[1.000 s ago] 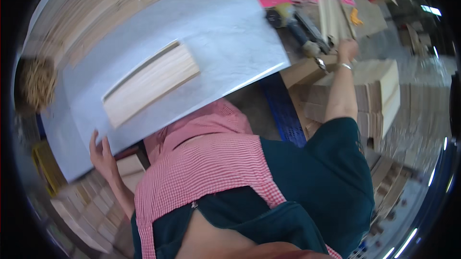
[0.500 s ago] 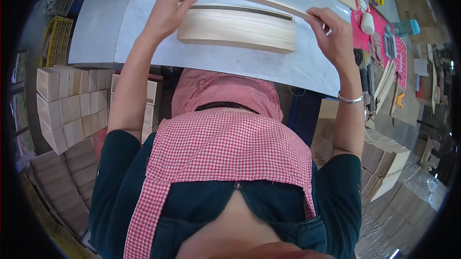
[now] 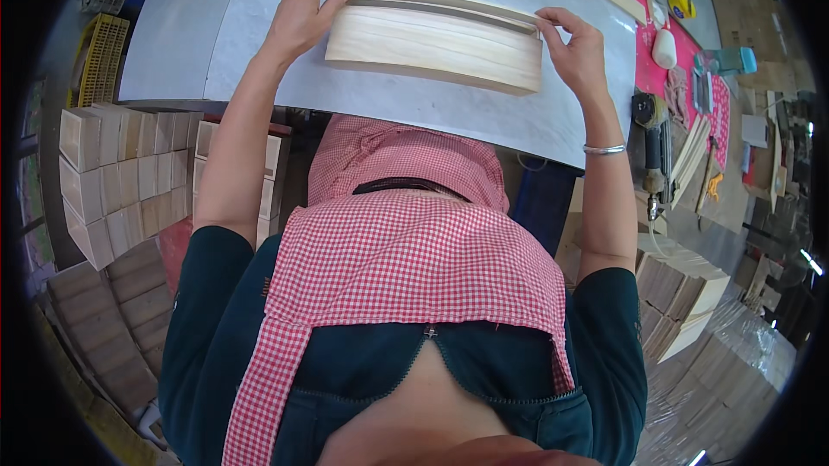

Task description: Assembling small wooden boxes using wood glue and a pneumatic nail gun.

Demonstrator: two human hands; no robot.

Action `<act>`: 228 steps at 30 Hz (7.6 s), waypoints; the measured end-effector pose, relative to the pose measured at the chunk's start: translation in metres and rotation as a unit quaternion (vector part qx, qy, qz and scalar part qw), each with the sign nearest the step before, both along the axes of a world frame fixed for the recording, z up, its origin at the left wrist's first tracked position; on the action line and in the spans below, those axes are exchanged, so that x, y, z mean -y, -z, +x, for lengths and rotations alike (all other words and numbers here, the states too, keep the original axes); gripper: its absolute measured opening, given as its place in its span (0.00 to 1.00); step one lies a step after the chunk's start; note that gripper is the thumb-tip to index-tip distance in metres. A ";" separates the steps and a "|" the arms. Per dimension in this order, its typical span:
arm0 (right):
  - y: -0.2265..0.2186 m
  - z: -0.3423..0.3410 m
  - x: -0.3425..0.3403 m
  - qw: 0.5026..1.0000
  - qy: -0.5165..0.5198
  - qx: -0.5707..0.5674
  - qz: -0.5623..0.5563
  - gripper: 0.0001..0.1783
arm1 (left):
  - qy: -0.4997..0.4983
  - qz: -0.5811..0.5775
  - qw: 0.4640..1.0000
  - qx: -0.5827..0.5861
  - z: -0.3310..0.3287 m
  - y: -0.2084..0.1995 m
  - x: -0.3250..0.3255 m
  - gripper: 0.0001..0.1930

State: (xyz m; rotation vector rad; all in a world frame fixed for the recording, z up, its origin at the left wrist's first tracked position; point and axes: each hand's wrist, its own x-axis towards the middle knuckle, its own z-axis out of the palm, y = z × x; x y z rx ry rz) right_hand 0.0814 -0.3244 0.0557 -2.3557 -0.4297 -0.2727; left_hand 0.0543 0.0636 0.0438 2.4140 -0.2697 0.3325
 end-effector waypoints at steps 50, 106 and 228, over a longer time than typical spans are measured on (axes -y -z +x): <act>0.016 0.008 -0.005 0.988 0.061 -0.120 0.079 0.10 | -0.151 -0.308 0.922 -0.181 -0.004 0.001 0.007 0.12; 0.036 -0.058 -0.011 0.958 0.165 0.013 0.233 0.08 | 0.268 0.090 0.959 -0.006 0.013 -0.001 0.187 0.28; -0.122 -0.144 0.006 0.899 0.251 -0.349 0.080 0.10 | 0.290 0.032 0.956 -0.032 0.020 0.007 0.183 0.36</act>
